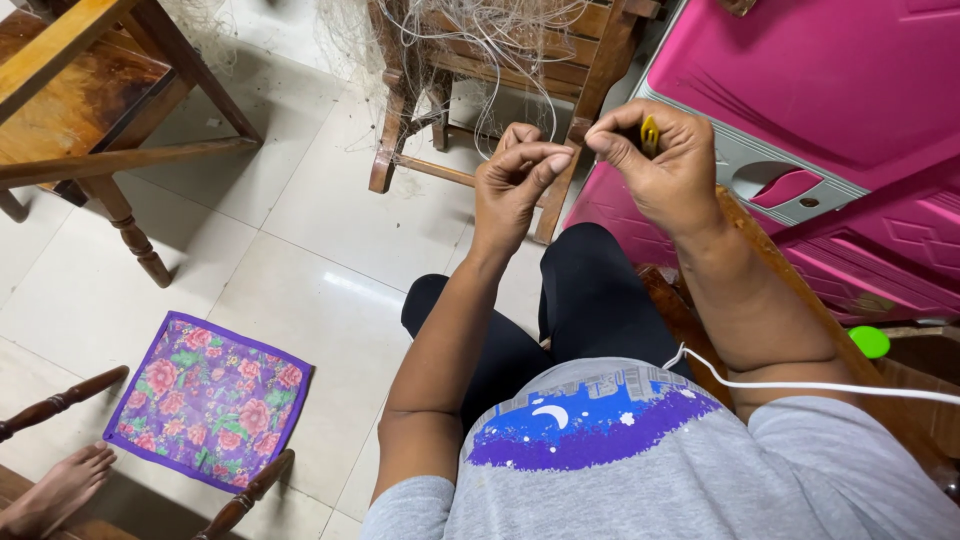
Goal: Repairing a fishing net using scissors and a net needle to cut and knot threads.
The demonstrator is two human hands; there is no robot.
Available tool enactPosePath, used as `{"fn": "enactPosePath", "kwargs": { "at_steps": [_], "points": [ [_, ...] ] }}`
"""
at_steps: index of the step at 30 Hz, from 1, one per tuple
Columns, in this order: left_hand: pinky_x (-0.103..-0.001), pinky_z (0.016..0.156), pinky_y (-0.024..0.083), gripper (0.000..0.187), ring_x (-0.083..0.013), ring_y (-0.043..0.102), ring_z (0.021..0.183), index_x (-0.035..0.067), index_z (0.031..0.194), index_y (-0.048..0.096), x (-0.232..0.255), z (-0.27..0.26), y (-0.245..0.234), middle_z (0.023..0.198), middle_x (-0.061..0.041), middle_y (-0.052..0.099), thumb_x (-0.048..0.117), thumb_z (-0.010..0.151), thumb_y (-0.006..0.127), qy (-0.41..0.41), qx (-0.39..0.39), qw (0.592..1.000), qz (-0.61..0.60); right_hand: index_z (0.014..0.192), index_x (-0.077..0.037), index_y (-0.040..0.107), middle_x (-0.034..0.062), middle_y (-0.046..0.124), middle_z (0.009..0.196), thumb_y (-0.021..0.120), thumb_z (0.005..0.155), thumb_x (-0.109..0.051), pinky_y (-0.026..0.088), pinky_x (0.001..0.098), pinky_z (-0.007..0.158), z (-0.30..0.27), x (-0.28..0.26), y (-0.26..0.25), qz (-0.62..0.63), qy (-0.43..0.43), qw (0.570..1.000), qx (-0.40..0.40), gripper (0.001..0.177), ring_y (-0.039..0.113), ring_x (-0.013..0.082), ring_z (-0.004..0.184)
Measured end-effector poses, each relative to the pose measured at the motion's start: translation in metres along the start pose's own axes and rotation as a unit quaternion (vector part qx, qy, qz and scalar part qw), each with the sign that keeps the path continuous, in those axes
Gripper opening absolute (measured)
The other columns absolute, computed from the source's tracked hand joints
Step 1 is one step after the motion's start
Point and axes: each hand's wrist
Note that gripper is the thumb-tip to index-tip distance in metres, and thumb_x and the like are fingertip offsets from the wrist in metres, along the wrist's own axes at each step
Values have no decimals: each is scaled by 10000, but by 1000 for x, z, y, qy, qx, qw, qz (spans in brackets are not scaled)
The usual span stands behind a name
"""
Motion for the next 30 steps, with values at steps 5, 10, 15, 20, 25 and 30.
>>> {"fn": "enactPosePath", "kwargs": {
  "at_steps": [5,10,15,20,25,30],
  "points": [
    [-293,1014,405,99,-139,467,1095,115,1025,806,-13,-2,-5,989,-4,552,144,935,777,-82,15,988,-128,1031,5,688,95,698,962,765,1061,-34,531,267,835,-2,6,-13,-48,-13,998,33,91,639,153,880],
    [-198,813,500,66,-97,547,952,98,994,799,-14,-2,-5,1034,-35,512,116,939,767,-102,22,983,-153,1023,9,688,85,678,923,762,1071,-28,514,258,780,-3,3,-16,-47,-11,998,45,96,610,141,833],
    [-231,902,448,56,-112,506,1050,105,976,793,-5,0,-4,945,-21,550,131,935,767,-94,23,988,-124,1052,22,694,103,700,943,770,1067,14,546,249,778,-2,-8,-17,-68,-16,997,35,78,645,147,851],
    [-240,943,396,117,-114,457,1006,163,1055,795,9,1,-3,933,42,478,216,957,760,-18,22,998,53,1376,90,628,247,514,1251,504,1179,-186,589,447,889,-1,-27,-14,-325,-188,926,44,361,580,366,1144],
    [-219,910,419,120,-111,466,996,152,1064,790,13,2,-2,960,31,494,190,951,772,-8,15,998,58,1209,45,754,239,584,1202,711,1074,-148,589,403,839,-4,-38,-4,-283,-203,937,-12,240,638,338,1070],
    [-234,936,413,107,-113,468,992,178,1050,788,15,1,-1,940,31,455,230,961,761,-3,3,997,73,1100,46,781,180,638,1113,864,965,2,560,370,876,-1,-20,2,-239,-180,953,-43,164,656,288,1010]
  ]
}}
Point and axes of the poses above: each hand's wrist, its own z-axis towards the middle knuckle, its own y-axis out of the palm, x = y × z
